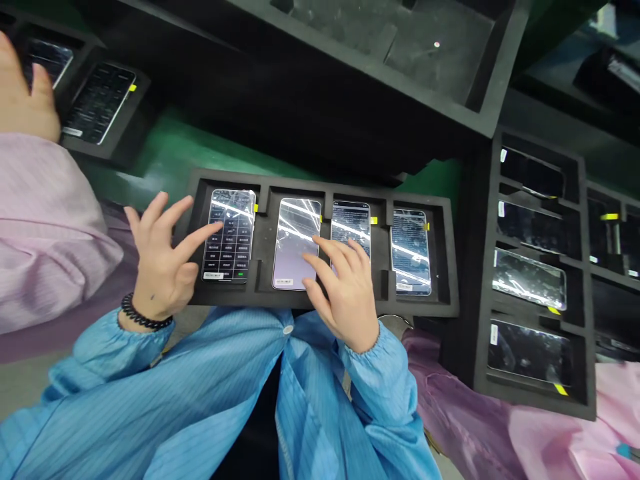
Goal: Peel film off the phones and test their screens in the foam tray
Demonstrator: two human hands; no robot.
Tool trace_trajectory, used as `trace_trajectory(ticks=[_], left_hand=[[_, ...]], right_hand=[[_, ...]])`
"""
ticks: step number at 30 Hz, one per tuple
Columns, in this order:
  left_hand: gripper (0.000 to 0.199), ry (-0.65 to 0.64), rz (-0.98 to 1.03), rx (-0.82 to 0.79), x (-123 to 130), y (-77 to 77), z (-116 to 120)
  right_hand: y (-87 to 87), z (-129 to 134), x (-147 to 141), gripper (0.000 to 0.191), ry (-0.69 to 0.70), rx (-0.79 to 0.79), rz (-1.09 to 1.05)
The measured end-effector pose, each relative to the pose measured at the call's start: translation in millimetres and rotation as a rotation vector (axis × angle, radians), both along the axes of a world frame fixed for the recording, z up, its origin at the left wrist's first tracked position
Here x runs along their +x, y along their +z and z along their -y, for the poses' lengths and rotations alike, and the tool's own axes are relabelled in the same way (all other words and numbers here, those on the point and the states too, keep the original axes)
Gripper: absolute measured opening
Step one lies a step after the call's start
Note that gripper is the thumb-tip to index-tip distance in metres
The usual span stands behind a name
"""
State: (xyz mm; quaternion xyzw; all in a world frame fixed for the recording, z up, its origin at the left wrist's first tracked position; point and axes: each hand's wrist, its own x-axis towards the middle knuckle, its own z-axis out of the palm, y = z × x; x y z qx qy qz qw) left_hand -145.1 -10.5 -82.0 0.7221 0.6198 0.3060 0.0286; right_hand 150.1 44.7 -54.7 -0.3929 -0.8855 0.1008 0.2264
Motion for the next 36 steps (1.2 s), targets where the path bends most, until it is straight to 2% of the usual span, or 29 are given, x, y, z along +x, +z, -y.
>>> trace_trajectory(ticks=[4,8,14,18,22,25,30,33,36], left_hand=[[0.062,-0.043,-0.014,-0.034,4,-8.5,-11],[0.062,-0.050,-0.001,-0.071,3,-15.5,-9],[0.060,-0.104,-0.007,-0.075,-1,-20.1,-5],[0.059,-0.132,-0.007,-0.051,-2,-21.3,-4],[0.057,-0.133,-0.027,-0.094,-2,-20.4,-4],[0.056,-0.155,-0.043,-0.105,-2,-20.1,-5],[0.058,-0.148,0.025,-0.073,-2,-20.4,-4],[0.063,-0.116,0.063,-0.044,-2,-22.7,-3],[0.064,-0.094,0.076,-0.018,-3,-25.7,-1]], right_hand=[[-9.5,-8,-5,0.031,-0.095,0.091,-0.035],[-18.6,-9,-8,0.029,-0.079,0.125,0.033],[-17.1,-6,-5,0.027,-0.065,0.124,-0.025],[-18.7,-3,-5,0.028,-0.106,0.163,-0.092],[-17.6,-2,-6,0.028,-0.145,0.187,-0.117],[-14.6,-2,-5,0.028,-0.051,0.166,-0.126],[-13.8,-3,-6,0.030,0.294,0.074,-0.029],[-15.2,-5,-7,0.030,0.379,0.027,0.047],[-15.3,-5,-7,0.030,0.377,0.016,-0.010]])
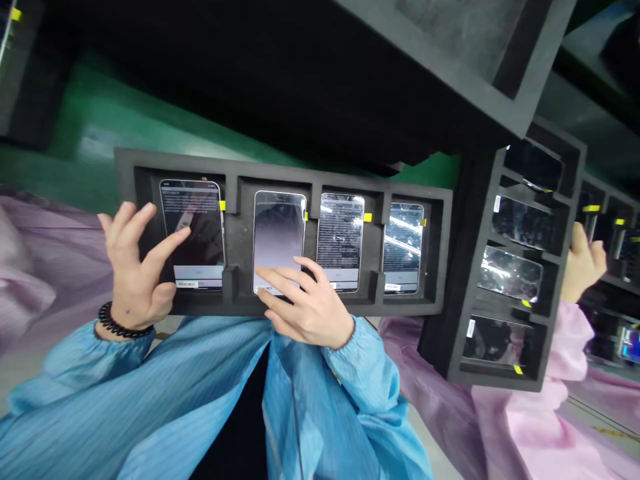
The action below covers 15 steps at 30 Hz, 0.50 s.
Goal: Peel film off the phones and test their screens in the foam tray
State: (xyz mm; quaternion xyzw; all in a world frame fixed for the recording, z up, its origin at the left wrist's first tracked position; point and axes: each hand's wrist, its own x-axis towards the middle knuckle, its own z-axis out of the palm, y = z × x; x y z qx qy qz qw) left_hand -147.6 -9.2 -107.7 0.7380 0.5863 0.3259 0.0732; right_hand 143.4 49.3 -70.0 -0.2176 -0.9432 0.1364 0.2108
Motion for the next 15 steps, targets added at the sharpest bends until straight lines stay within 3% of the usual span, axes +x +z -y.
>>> trace_trajectory(ticks=[9,15], left_hand=[[0.064,0.019,0.017,0.017,-0.7,-0.6,-0.3],[0.063,0.023,0.011,0.023,-0.5,-2.2,-0.2]], right_hand=[[2.5,2.8,5.0,0.024,-0.153,-0.010,-0.096],[-1.6,8.7,6.8,0.015,-0.440,-0.023,-0.076]])
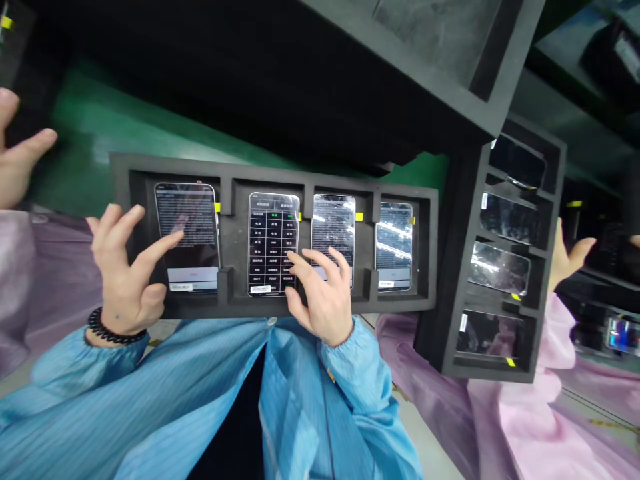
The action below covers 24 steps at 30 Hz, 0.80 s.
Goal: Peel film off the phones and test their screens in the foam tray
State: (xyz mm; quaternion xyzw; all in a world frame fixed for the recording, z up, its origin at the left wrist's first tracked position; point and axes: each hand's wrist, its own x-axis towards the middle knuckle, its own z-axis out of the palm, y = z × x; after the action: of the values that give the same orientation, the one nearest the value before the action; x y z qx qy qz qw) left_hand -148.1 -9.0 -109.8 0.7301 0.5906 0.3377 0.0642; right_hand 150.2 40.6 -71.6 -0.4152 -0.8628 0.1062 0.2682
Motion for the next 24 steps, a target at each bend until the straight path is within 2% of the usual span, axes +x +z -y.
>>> trace_trajectory(ticks=[8,13,20,22,24], left_hand=[[0.063,0.025,0.017,0.044,-1,-2.3,0],[0.062,0.026,0.017,0.053,0,-1.7,0],[0.062,0.054,0.024,0.022,4,7.3,1],[0.061,0.110,0.032,0.046,1,10.8,5],[0.060,0.244,0.044,0.051,-5,13.7,13]], right_hand=[[0.8,-3,-4,0.023,-0.028,-0.075,0.126],[-0.8,-1,0,0.016,-0.053,-0.027,0.013],[-2.1,1,6,0.022,-0.073,-0.033,-0.152],[0.6,1,13,0.024,-0.111,-0.025,-0.187],[5.0,0,26,0.025,-0.200,-0.013,-0.198]])
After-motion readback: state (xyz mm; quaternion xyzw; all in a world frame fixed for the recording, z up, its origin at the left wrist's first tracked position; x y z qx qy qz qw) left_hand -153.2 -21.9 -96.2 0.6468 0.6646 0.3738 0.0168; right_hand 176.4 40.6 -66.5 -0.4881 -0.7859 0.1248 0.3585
